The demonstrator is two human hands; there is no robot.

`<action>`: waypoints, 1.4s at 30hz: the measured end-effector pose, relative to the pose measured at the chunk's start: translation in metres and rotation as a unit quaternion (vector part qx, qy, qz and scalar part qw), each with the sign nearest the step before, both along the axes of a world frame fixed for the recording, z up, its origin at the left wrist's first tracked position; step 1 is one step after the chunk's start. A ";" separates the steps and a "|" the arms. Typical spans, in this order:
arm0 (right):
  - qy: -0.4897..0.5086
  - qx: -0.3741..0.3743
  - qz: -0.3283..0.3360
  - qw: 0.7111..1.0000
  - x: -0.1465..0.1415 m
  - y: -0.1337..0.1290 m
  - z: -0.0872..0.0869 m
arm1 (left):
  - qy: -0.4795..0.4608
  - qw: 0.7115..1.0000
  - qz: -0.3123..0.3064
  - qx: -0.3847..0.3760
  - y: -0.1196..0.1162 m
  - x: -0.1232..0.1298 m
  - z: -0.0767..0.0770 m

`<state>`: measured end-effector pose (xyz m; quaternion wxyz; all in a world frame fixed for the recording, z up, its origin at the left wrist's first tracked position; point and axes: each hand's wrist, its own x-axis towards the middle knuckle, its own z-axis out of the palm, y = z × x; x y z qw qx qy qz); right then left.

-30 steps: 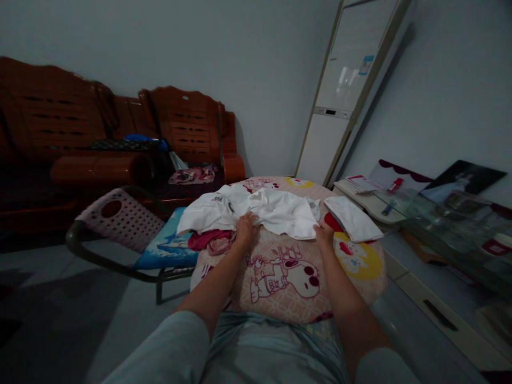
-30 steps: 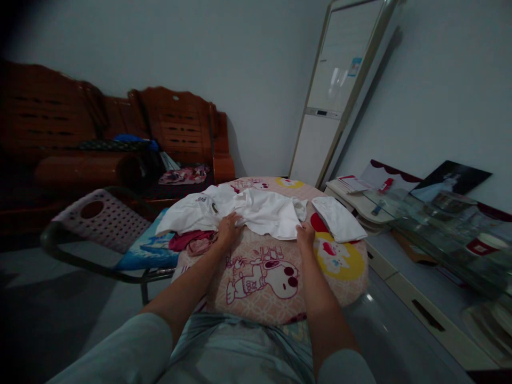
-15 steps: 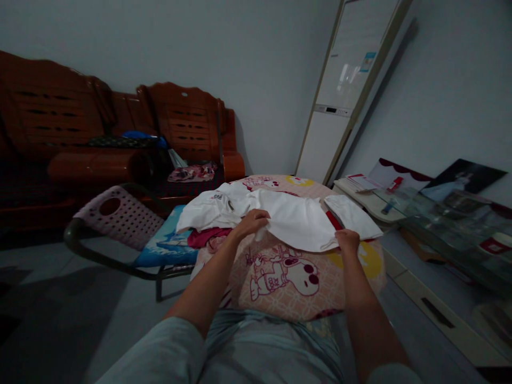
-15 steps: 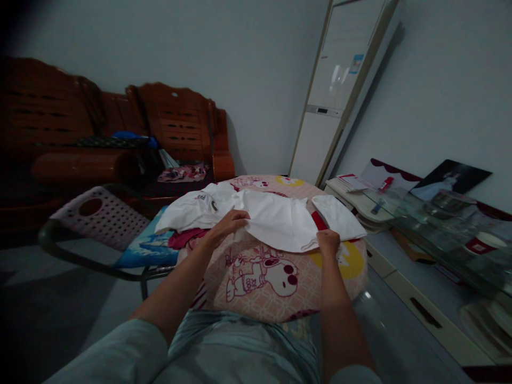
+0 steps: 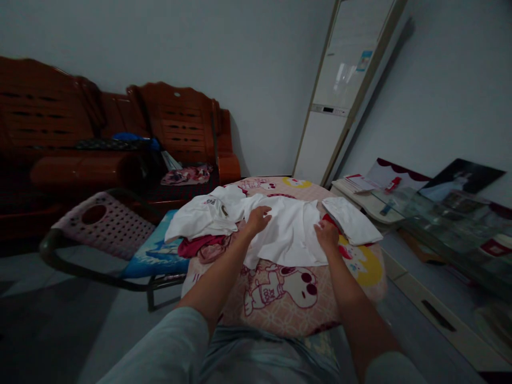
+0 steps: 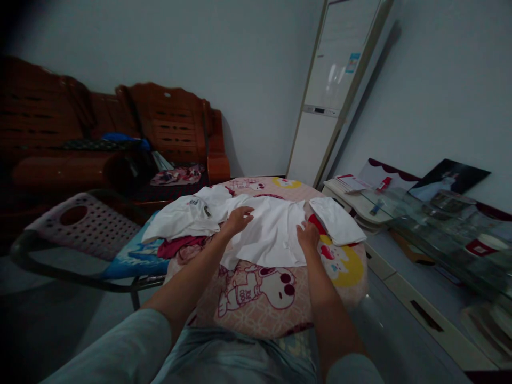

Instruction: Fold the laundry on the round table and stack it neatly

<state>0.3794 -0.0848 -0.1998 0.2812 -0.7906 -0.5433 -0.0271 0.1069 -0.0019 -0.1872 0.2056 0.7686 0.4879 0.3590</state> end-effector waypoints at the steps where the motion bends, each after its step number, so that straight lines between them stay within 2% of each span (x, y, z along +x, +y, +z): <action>1: -0.007 0.007 0.013 1.000 -0.006 0.004 -0.004 | 0.001 0.999 0.036 0.029 0.005 0.000 -0.006; 4: -0.047 0.009 0.046 0.998 -0.024 0.012 -0.018 | 0.003 0.990 0.106 0.088 0.023 -0.002 -0.022; 8: -0.083 -0.019 0.045 0.995 -0.042 0.022 -0.035 | 0.034 0.990 0.110 0.086 0.041 -0.004 -0.034; 11: -0.047 -0.013 0.024 0.999 -0.039 0.027 -0.036 | 0.052 0.991 0.108 0.061 0.046 -0.002 -0.039; 14: 0.006 0.027 -0.037 0.999 -0.014 0.024 -0.028 | 0.065 0.990 0.120 0.038 0.046 -0.002 -0.042; 17: 0.042 0.070 -0.156 0.984 0.027 0.012 -0.017 | 0.069 0.989 0.133 0.020 0.045 -0.002 -0.042; 20: 0.056 0.099 -0.236 0.965 0.062 -0.003 -0.008 | 0.075 0.986 0.149 0.007 0.045 0.000 -0.035; 22: 0.054 0.105 -0.247 0.962 0.071 -0.009 -0.006 | 0.085 0.985 0.149 -0.012 0.044 0.001 -0.025; 25: 0.050 0.102 -0.227 0.967 0.067 -0.010 -0.007 | 0.095 0.989 0.100 -0.049 0.036 -0.005 -0.009; 28: 0.051 0.104 -0.222 0.968 0.060 -0.005 -0.006 | 0.074 0.992 -0.024 -0.101 0.017 -0.026 -0.002; 31: 0.050 0.098 -0.227 0.968 0.059 0.003 -0.003 | 0.055 0.964 -0.173 -0.196 -0.006 -0.050 -0.007; 34: 0.042 0.090 -0.205 0.974 0.057 0.015 0.004 | 0.075 0.934 -0.244 -0.251 -0.020 -0.063 -0.011; 36: 0.025 0.114 -0.152 0.981 0.049 0.025 0.010 | 0.087 0.924 -0.273 -0.254 -0.020 -0.061 -0.007; 38: 0.012 0.143 -0.079 0.986 0.037 0.039 0.017 | 0.066 0.933 -0.268 -0.229 -0.012 -0.051 0.001; 39: 0.011 0.149 -0.044 0.988 0.030 0.047 0.020 | 0.044 0.950 -0.239 -0.198 -0.006 -0.043 0.005; 42: 0.015 0.131 0.042 0.990 0.007 0.074 0.026 | 0.009 0.995 -0.071 -0.071 0.016 -0.016 0.015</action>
